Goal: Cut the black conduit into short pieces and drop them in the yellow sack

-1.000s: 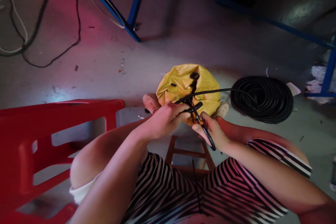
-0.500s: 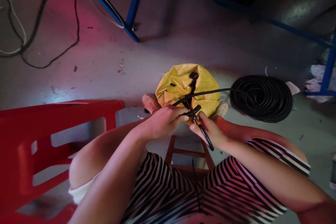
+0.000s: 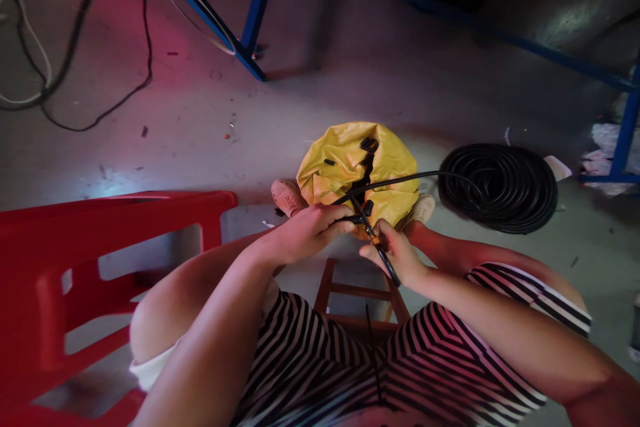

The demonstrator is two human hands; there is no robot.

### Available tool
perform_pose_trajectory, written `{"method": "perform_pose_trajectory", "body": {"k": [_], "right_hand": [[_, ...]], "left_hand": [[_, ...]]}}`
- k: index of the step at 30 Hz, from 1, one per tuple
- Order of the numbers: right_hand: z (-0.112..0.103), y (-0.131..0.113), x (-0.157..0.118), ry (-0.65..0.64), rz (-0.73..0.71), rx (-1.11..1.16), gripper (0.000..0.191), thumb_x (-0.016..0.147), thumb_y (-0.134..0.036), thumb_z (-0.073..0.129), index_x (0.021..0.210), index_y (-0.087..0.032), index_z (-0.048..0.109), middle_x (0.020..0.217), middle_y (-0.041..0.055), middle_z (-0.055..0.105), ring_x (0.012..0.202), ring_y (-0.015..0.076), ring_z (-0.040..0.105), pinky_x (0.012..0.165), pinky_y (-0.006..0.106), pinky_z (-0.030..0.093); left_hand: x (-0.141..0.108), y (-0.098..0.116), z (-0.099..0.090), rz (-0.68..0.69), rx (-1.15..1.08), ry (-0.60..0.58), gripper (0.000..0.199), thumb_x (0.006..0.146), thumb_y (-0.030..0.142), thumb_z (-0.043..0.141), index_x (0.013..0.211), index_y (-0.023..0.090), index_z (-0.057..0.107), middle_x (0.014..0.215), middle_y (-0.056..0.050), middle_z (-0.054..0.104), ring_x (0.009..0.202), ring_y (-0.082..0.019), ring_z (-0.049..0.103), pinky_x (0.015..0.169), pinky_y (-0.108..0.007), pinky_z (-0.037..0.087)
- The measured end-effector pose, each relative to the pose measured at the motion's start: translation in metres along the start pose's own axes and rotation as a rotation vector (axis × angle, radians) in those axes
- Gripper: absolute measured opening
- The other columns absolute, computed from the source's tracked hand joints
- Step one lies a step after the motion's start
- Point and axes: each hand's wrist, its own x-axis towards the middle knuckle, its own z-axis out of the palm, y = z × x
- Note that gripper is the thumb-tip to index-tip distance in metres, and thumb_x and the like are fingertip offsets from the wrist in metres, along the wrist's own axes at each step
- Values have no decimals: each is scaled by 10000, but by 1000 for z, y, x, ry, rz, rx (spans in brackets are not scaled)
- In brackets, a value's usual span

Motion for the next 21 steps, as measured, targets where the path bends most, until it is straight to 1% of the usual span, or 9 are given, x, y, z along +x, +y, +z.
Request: {"method": "perform_pose_trajectory", "body": {"k": [4, 9, 13, 18, 21], "right_hand": [[2, 2, -1, 15, -22, 21, 637, 746, -789, 719, 768, -242, 392, 640, -64, 369, 593, 117, 326, 550, 253, 241], [3, 3, -1, 28, -10, 29, 641, 732, -782, 735, 754, -238, 397, 642, -65, 375, 603, 115, 319, 549, 245, 239], [4, 5, -2, 41, 0, 65, 639, 715, -749, 779, 735, -240, 395, 634, -67, 368, 603, 117, 322, 550, 250, 237], [8, 10, -3, 0, 62, 200, 615, 706, -674, 839, 736, -249, 395, 606, -73, 372, 572, 120, 353, 530, 254, 240], [7, 7, -1, 37, 30, 265, 584, 718, -631, 844, 754, -247, 404, 632, -75, 384, 577, 120, 374, 538, 254, 285]], "left_hand": [[0, -4, 1, 0, -5, 3, 316, 1068, 395, 469, 1135, 179, 690, 1067, -86, 737, 1015, -220, 690, 952, -345, 561], [0, -5, 0, 17, 2, 8, 305, 1063, 385, 480, 1136, 177, 689, 1120, -99, 733, 1044, -231, 688, 957, -356, 559], [0, -6, 0, 24, 1, 7, 296, 1064, 386, 492, 1143, 188, 697, 1069, -80, 742, 1008, -220, 697, 933, -330, 561], [0, -7, 1, 21, 15, -14, 282, 1062, 382, 508, 1134, 193, 705, 1044, -72, 747, 977, -212, 700, 912, -323, 554], [2, -6, 3, 20, 38, -6, 241, 1051, 352, 536, 1101, 194, 710, 1014, -69, 748, 951, -210, 702, 886, -316, 544]]}}
